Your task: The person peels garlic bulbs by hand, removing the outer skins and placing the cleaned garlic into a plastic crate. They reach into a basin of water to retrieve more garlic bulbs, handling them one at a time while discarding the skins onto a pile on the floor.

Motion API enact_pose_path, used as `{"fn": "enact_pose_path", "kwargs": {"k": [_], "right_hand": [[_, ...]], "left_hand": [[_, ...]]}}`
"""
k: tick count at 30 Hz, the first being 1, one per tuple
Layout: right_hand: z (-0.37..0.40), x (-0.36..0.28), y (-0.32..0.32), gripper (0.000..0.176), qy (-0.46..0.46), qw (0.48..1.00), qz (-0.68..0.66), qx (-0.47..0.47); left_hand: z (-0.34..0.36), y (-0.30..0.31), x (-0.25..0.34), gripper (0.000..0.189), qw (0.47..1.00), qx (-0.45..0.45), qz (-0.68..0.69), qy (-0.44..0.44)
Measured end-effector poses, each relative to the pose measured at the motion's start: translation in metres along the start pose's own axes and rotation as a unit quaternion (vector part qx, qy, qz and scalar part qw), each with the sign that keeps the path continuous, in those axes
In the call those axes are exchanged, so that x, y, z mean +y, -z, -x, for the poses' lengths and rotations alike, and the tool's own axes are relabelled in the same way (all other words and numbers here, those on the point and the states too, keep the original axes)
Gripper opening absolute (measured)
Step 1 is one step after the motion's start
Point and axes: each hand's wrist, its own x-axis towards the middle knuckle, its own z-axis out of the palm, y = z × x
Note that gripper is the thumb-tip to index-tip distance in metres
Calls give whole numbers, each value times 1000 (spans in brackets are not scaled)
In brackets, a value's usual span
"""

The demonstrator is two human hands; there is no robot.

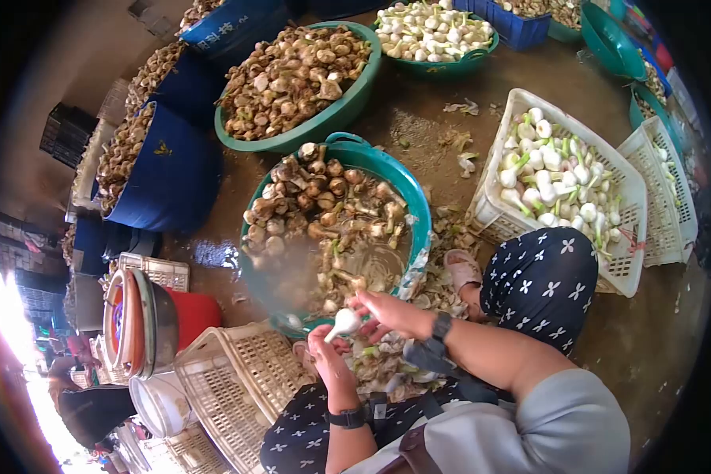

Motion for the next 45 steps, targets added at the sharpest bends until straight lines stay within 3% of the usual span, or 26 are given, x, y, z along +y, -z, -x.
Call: {"fn": "enact_pose_path", "kwargs": {"k": [1, 2, 3, 5, 7, 8, 9, 10, 11, 17, 19, 20, 22, 24, 26, 27, 29, 33, 35, 36, 37, 39, 41, 42, 43, 45], "right_hand": [[-12, 5, 10, 39, -89, 977, -185, -62], [-15, -7, 15, 39, -37, 966, -224, -126], [-6, -32, 18, 40, -5, 894, -344, -287], [17, -97, 35, 43, 135, 847, -253, -448], [-11, -105, 61, 38, 211, 957, -126, -153], [-49, -93, 90, 34, 208, 968, 130, -56], [-94, -72, 119, 30, 191, 906, 375, 46], [-125, -46, 134, 30, 107, 766, 626, 103], [-143, -22, 143, 29, 13, 556, 817, 152], [-156, 14, 133, 26, 87, 723, 658, 192], [-118, 0, 81, 24, 121, 892, 406, 159], [-99, -3, 51, 23, 70, 963, 228, 127], [-62, 0, 8, 23, 93, 977, 181, 66], [-43, 11, -9, 25, 186, 927, 326, 13], [-29, 3, -18, 22, 301, 787, 538, -16], [-24, -1, -21, 22, 302, 786, 540, -16], [-10, -11, -27, 20, 182, 708, 678, -73], [-4, 9, -25, 20, 263, 680, 684, -13], [-14, 7, -18, 22, 224, 675, 702, -22], [-17, 5, -13, 24, 70, 871, 485, 0], [-17, 4, -10, 27, -91, 972, 215, 20], [-15, 5, -8, 31, -105, 983, 151, 2], [-13, 12, -9, 35, 72, 925, 372, -25], [-1, 0, -22, 30, 245, 834, 493, -30], [2, -1, -26, 30, 243, 834, 494, -28], [6, 3, -30, 26, 265, 672, 689, -53]], "left_hand": [[-1, -1, -6, 43, 997, -21, -48, -64], [2, -5, 3, 51, 999, -18, 41, -15], [-1, -3, 6, 50, 996, 26, 79, 10], [-8, 6, 13, 48, 988, 84, 119, 47], [-8, 7, 8, 43, 988, 87, 113, 55], [-13, 4, 6, 38, 990, 80, 105, 57], [-16, 0, 1, 38, 990, 81, 106, 55], [-16, -4, -5, 35, 993, 71, 69, 64], [-17, -7, -9, 32, 995, 59, 30, 74], [-27, -9, -21, 33, 991, 77, -12, 106], [-29, -24, -13, 41, 975, 96, 56, 191], [-30, -27, -8, 41, 973, 109, 62, 192], [-28, -27, -1, 48, 940, -28, 196, 278], [-30, -12, -11, 50, 952, -20, 172, 252], [-27, -6, 0, 41, 971, -11, 121, 208], [-25, -3, -2, 41, 971, -13, 123, 206], [-23, -1, -11, 33, 994, -17, -110, 21], [-19, -1, -7, 31, 990, -52, -49, 120], [-17, 3, -5, 31, 990, -66, -32, 121], [-10, 3, 9, 33, 986, -82, 54, 138], [-6, 3, 17, 35, 974, -97, 139, 153], [-8, 7, 13, 40, 982, -129, 105, 89], [-11, 13, 9, 39, 982, -142, 89, 88], [-12, 9, 7, 37, 990, -110, 59, 66], [-14, 11, 3, 37, 990, -112, 60, 68], [-18, 15, 0, 35, 986, -117, -22, 117]]}}
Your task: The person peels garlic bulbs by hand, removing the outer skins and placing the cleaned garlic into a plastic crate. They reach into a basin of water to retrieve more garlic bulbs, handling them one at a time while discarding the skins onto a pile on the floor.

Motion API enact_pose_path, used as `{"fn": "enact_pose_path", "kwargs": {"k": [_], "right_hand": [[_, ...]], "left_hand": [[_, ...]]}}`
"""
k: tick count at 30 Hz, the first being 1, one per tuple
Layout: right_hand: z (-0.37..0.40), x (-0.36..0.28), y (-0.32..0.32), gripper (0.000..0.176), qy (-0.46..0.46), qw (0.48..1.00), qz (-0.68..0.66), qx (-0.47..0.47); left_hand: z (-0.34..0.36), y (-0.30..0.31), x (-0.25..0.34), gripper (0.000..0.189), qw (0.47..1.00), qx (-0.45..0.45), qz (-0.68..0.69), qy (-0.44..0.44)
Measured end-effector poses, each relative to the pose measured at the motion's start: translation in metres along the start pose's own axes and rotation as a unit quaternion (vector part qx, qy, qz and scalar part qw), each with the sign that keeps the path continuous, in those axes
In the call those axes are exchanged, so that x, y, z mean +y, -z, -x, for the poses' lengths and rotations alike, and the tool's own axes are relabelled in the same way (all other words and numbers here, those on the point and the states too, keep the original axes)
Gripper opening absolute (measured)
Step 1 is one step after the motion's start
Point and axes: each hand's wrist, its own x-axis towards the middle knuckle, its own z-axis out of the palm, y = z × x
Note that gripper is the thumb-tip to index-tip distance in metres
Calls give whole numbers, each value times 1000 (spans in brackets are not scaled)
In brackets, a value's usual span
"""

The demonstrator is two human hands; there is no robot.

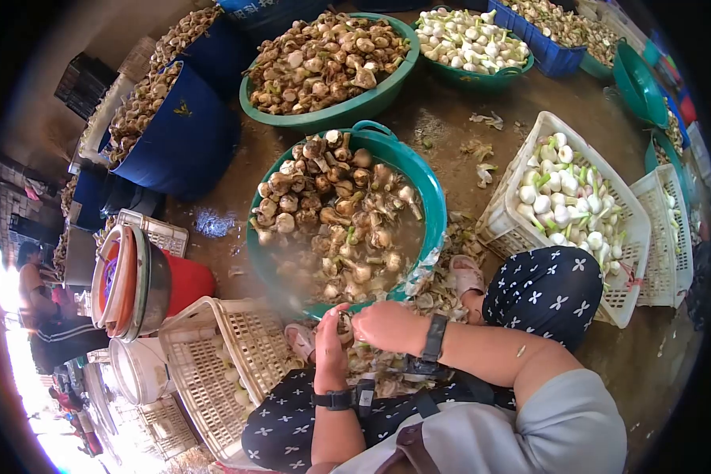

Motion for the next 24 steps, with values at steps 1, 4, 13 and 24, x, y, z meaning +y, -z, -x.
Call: {"fn": "enact_pose_path", "kwargs": {"k": [1, 4, 13, 24], "right_hand": [[0, -1, -1, 21, 24, 999, 23, 14], [-6, 27, -22, 24, -76, 984, -155, 40], [8, 31, -29, 26, -212, 918, -330, 50], [19, 1, -1, 20, -106, 818, -563, 50]], "left_hand": [[1, -2, -3, 34, 999, 2, -29, -44], [2, 0, -1, 34, 998, -25, 61, -14], [13, -4, 5, 56, 965, -85, -234, -86], [6, -1, -20, 19, 924, 45, 373, -68]]}}
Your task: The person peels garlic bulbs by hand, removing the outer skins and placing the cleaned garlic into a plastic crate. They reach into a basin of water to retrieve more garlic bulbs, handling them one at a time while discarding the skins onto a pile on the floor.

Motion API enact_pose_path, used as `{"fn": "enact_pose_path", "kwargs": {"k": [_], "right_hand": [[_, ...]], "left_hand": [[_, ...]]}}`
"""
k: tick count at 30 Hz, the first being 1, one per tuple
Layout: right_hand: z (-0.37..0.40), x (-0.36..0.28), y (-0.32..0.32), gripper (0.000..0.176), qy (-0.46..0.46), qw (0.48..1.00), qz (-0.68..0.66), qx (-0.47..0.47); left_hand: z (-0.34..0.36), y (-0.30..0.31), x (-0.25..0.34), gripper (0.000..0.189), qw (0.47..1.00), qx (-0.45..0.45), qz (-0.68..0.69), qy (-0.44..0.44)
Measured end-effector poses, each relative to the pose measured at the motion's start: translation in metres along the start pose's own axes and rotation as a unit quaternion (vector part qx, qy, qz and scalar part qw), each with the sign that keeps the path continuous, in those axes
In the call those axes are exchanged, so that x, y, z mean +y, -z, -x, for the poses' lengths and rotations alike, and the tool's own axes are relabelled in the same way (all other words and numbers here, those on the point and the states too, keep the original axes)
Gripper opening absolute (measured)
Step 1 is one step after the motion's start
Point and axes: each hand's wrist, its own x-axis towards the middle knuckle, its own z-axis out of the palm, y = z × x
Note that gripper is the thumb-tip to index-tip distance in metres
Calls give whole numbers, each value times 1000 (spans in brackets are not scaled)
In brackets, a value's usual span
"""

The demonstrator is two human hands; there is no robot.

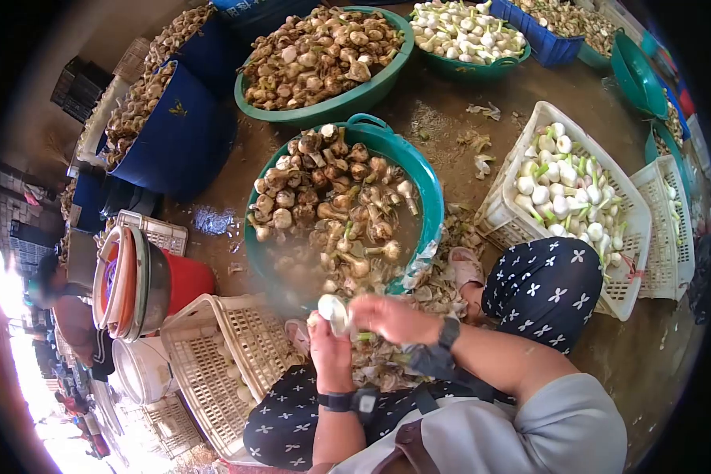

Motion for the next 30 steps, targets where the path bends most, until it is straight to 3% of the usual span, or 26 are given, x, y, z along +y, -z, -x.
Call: {"fn": "enact_pose_path", "kwargs": {"k": [2, 3, 4, 6, 7, 8, 9, 10, 12, 14, 16, 18, 20, 21, 22, 23, 24, 26, 28, 30], "right_hand": [[13, -16, 3, 18, 190, 958, 192, -94], [22, -30, 5, 16, 147, 984, 85, -52], [22, -28, 15, 15, 122, 989, -84, -14], [20, -77, 35, 18, 37, 958, -278, 51], [11, -65, 39, 23, 102, 994, -36, -26], [3, -60, 32, 28, 103, 950, 291, -42], [-1, -44, 22, 30, 145, 914, 379, -12], [-4, -33, 12, 32, 184, 867, 462, 17], [-20, -43, -7, 29, 192, 895, 402, 39], [-24, -41, -10, 26, 198, 920, 333, 63], [-32, -26, -1, 24, 293, 877, 380, -6], [-29, -18, 0, 21, 302, 868, 394, -10], [-15, -13, -4, 15, 209, 876, 434, 20], [-7, -8, -2, 15, 209, 876, 434, 20], [3, 0, 2, 13, 164, 848, 500, -57], [10, 7, 6, 12, 119, 809, 560, -136], [14, 15, 11, 12, 120, 808, 559, -140], [16, 21, 16, 15, -67, 707, 692, -129], [8, 15, 9, 20, -67, 722, 678, -121], [-7, -5, -15, 30, 91, 898, 430, -5]], "left_hand": [[-13, 26, 7, 24, 992, 10, 76, 98], [-10, 6, 14, 32, 990, 103, 77, 56], [-14, 13, 19, 33, 985, 85, 116, 100], [-10, 24, 24, 26, 986, 13, 136, 90], [-8, 18, 21, 26, 986, 11, 136, 92], [-1, -2, 20, 22, 997, 74, -33, -4], [4, -15, 18, 18, 965, 135, -200, -100], [6, -18, 19, 18, 966, 132, -199, -97], [8, -21, 19, 20, 875, -13, -399, -274], [16, -28, 23, 21, 874, -25, -406, -267], [20, -35, 27, 15, 856, -24, -448, -257], [15, -24, 18, 15, 852, -18, -451, -264], [13, -17, 11, 17, 917, 104, -363, -129], [16, -20, 17, 21, 896, 76, -411, -150], [13, -29, 20, 23, 978, 153, -138, -27], [8, -22, 25, 23, 986, 139, -90, 2], [6, -20, 32, 24, 991, 127, -40, 30], [9, -16, 38, 25, 988, 139, -20, 59], [8, -3, 37, 24, 988, 50, 55, 135], [7, -2, 35, 23, 987, 74, 43, 135]]}}
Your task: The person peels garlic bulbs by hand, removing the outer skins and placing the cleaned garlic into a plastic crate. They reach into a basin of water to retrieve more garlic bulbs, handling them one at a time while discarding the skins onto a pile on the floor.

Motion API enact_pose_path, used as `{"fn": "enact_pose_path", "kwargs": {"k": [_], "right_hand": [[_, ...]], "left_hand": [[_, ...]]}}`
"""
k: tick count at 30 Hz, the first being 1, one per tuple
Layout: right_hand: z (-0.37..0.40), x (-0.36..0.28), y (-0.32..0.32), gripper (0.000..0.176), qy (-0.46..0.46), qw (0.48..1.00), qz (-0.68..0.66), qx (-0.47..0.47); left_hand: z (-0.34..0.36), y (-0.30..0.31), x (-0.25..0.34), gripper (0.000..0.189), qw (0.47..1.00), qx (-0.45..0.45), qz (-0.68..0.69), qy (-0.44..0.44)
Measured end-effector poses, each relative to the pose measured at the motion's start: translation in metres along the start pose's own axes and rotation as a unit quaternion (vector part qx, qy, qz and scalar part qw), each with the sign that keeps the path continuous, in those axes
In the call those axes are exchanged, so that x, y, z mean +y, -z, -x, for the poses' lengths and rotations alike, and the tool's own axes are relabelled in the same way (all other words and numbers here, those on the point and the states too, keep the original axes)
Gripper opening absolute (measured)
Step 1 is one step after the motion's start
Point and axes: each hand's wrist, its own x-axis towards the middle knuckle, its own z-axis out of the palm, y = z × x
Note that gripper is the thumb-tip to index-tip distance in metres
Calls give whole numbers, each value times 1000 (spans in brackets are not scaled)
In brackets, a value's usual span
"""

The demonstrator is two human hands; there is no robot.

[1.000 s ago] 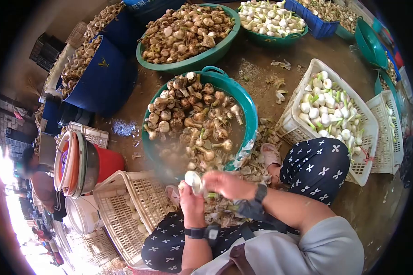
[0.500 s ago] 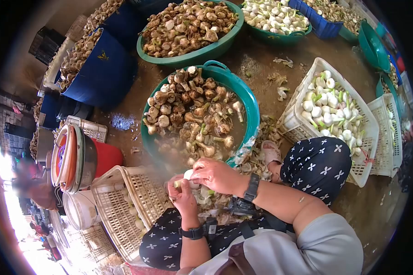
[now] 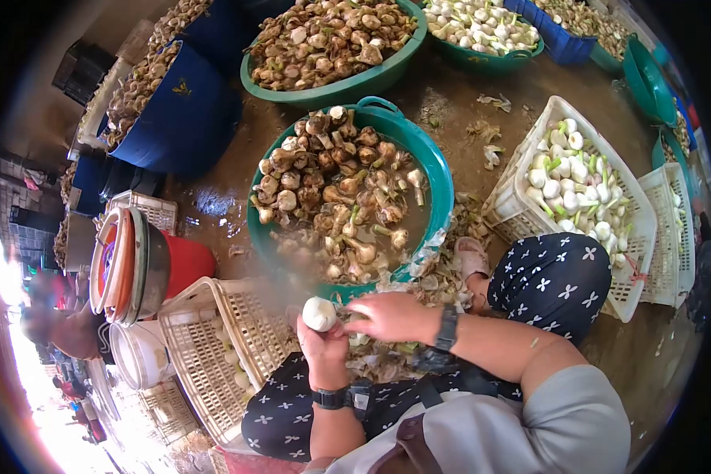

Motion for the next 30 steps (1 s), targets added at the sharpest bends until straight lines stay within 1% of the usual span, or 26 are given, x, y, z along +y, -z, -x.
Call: {"fn": "enact_pose_path", "kwargs": {"k": [1, 2, 4, 6, 7, 8, 9, 10, 11, 12, 13, 14, 15, 16, 17, 18, 19, 20, 21, 22, 23, 24, 25, 26, 28, 30], "right_hand": [[-10, -8, 3, 44, -39, 994, -98, -34], [-19, 2, 5, 44, -43, 994, -98, -28], [-53, 47, 1, 44, -179, 981, 6, -71], [-82, 117, -5, 42, -281, 944, 166, 50], [-89, 150, -18, 39, -315, 915, 236, 90], [-93, 180, -30, 35, -344, 879, 302, 129], [-92, 204, -38, 33, -326, 885, 332, 34], [-92, 217, -48, 30, -302, 882, 356, -63], [-95, 213, -55, 30, -286, 889, 350, -68], [-97, 203, -58, 27, -304, 935, 182, -35], [-100, 184, -57, 25, -314, 949, 8, -7], [-95, 151, -52, 18, -244, 944, -221, 20], [-91, 110, -57, 28, -243, 817, -511, 111], [-82, 73, -48, 49, -233, 786, -556, 139], [-76, 52, -49, 63, -203, 810, -519, 182], [-70, 42, -52, 66, -141, 873, -411, 220], [-65, 35, -44, 51, -42, 956, -199, 212], [-61, 24, -32, 38, 61, 978, 24, 196], [-55, 18, -24, 38, 70, 978, 23, 197], [-48, 15, -16, 20, 71, 994, 62, 53], [-42, 15, -12, 10, 68, 988, 103, -93], [-37, 16, -10, 10, 74, 987, 105, -93], [-30, 18, -9, 12, 81, 977, 151, -127], [-24, 19, -8, 18, 86, 963, 198, -161], [-17, 21, -6, 19, 109, 968, 189, -124], [-15, 20, -2, 18, 76, 985, 110, -108]], "left_hand": [[1, 5, 5, 23, 997, 29, 41, -58], [2, 10, 14, 24, 989, 57, 81, -114], [19, 18, 64, 27, 927, 116, 223, -277], [43, -13, 77, 29, 847, 183, 295, -402], [37, -11, 75, 29, 844, 180, 298, -407], [31, -4, 67, 31, 893, 132, 171, -394], [23, 3, 56, 32, 921, 87, 38, -377], [-2, 15, 37, 29, 919, 119, -77, -368], [-1, -4, 22, 25, 959, 112, -56, -254], [-23, 3, 5, 23, 962, 140, -58, -229], [-39, 27, -9, 25, 978, 117, -94, -143], [-47, 25, -26, 45, 972, 165, -149, -77], [-40, -1, -34, 59, 960, 196, -200, -23], [-35, -15, -39, 64, 974, 145, -172, 7], [-34, -20, -40, 61, 988, 58, -142, -16], [-32, -23, -40, 59, 992, -31, -114, -39], [-33, -17, -40, 59, 992, -32, -113, -46], [-36, -10, -37, 53, 965, 30, -219, -141], [-39, -2, -34, 47, 914, 93, -319, -234], [-32, -4, -26, 47, 912, 94, -317, -241], [-25, -6, -17, 41, 908, 80, -366, -190], [-18, -7, -11, 36, 899, 65, -411, -137], [-24, 2, -14, 31, 872, 41, -461, -157], [-21, 0, -13, 31, 873, 40, -458, -163], [-14, -4, -13, 29, 892, -36, -439, -104], [-21, 5, -15, 28, 888, -50, -444, -109]]}}
